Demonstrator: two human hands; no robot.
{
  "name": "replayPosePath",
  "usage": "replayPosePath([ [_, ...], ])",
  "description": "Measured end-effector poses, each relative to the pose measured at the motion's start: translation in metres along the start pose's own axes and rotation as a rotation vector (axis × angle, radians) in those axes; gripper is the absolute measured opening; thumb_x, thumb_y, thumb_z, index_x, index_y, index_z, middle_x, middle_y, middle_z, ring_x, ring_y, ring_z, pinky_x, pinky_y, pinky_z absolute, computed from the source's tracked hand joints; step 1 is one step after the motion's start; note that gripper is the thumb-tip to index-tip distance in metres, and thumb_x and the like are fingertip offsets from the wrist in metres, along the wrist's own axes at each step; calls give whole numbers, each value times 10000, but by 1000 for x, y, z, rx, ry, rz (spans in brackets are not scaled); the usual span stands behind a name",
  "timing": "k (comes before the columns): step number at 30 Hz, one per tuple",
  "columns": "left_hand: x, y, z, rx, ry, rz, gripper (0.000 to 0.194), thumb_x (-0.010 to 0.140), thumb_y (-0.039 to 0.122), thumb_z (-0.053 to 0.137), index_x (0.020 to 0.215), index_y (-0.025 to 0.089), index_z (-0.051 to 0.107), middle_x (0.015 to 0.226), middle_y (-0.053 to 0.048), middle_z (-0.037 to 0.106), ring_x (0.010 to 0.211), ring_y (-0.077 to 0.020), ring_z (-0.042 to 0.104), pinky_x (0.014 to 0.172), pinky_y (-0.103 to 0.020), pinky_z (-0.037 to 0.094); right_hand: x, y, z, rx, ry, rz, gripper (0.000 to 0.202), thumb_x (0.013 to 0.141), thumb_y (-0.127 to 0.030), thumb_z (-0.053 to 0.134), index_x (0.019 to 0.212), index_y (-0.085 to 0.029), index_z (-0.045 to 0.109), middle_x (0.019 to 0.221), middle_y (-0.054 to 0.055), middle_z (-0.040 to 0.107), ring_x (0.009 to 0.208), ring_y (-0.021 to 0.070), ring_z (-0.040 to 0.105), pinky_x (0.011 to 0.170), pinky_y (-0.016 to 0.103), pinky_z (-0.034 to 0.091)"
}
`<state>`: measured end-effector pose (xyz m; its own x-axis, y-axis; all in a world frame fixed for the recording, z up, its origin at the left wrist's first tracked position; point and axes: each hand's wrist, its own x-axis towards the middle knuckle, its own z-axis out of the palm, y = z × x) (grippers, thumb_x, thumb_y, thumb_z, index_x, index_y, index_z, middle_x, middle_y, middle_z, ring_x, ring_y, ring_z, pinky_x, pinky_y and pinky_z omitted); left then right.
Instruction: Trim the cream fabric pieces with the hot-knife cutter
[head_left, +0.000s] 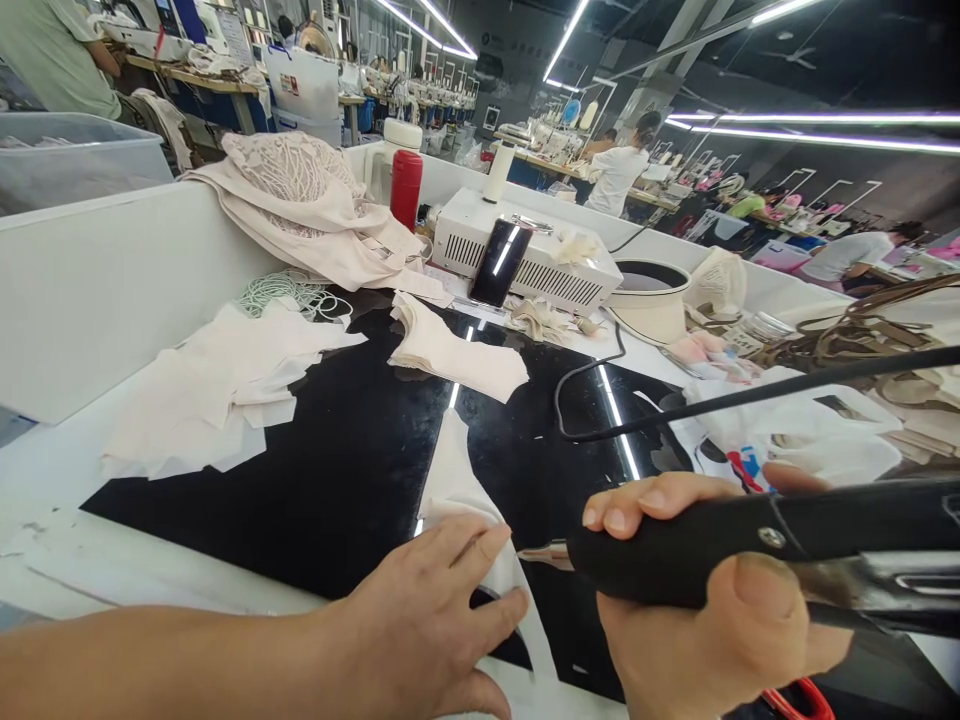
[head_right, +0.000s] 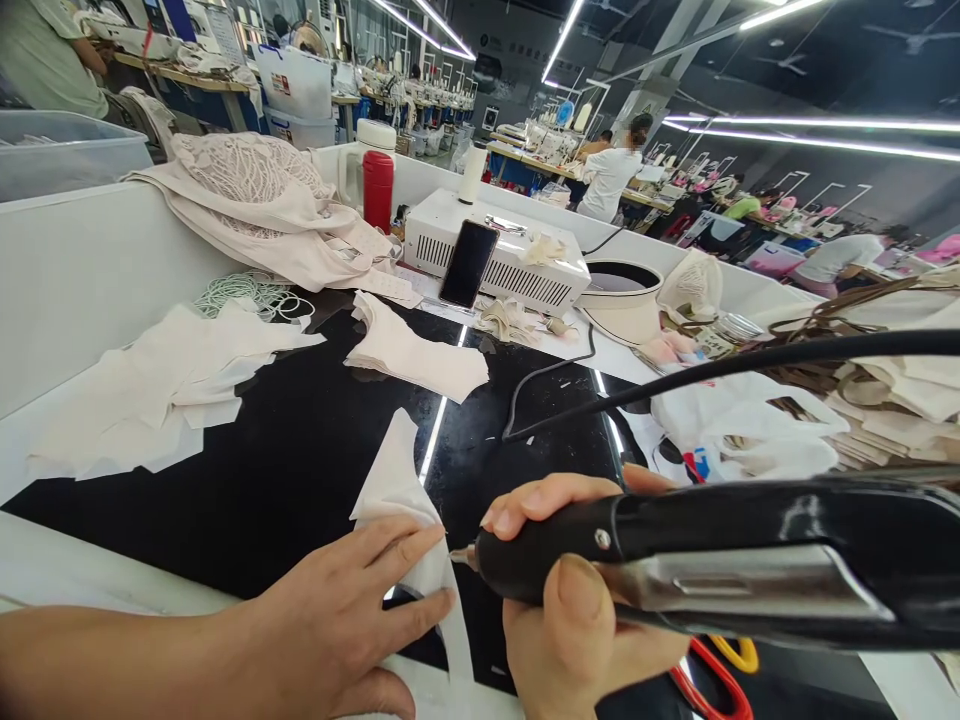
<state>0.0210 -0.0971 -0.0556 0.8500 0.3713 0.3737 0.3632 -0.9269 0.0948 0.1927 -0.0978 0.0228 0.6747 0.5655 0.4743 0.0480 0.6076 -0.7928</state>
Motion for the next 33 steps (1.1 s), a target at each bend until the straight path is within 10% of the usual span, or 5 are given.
replayPosePath([
  [9, 2, -3, -11, -56, 8, 29, 713, 960, 781, 684, 1379, 205, 695, 1462, -179, 691, 1324, -334, 671, 1106, -425, 558, 2, 2, 0, -11, -32, -26, 432, 742, -307, 814, 1117, -239, 611, 688, -75, 705, 458, 169, 595, 423, 308, 546],
  [14, 6, -25, -30, -174, 67, 64, 226, 1145, 259, 558, 1254, 125, 703, 1367, -117, 749, 1282, -228, 693, 1185, -337, 504, 10, 1, -8, -10, -36, -33, 459, 734, -329, 856, 1128, -248, 632, 682, -72, 711, 452, 170, 587, 431, 315, 557],
  [17, 0, -48, -31, -188, -15, 149, 304, 1010, -5, 523, 1227, 117, 697, 1337, -86, 770, 1250, -205, 705, 1190, -311, 489, 13, 0, -17, -37, -80, -33, 526, 761, -351, 909, 1209, -258, 647, 732, -65, 724, 496, 170, 620, 486, 325, 587],
  [22, -10, -66, -30, -130, -99, 195, 320, 995, -6, 572, 1256, 148, 676, 1394, -55, 739, 1241, -202, 679, 1107, -293, 518, 18, -5, -27, -135, -206, 25, 560, 795, -365, 964, 1266, -272, 675, 890, -25, 749, 679, 194, 719, 635, 371, 664],
  [33, -1, -16, -7, 175, -183, 165, 234, 999, 131, 732, 812, 210, 616, 899, -51, 597, 860, -220, 576, 699, -337, 460, 2, -32, -29, -12, -148, 62, 393, 798, -344, 934, 1086, -256, 682, 754, -41, 702, 605, 167, 642, 538, 301, 632],
])
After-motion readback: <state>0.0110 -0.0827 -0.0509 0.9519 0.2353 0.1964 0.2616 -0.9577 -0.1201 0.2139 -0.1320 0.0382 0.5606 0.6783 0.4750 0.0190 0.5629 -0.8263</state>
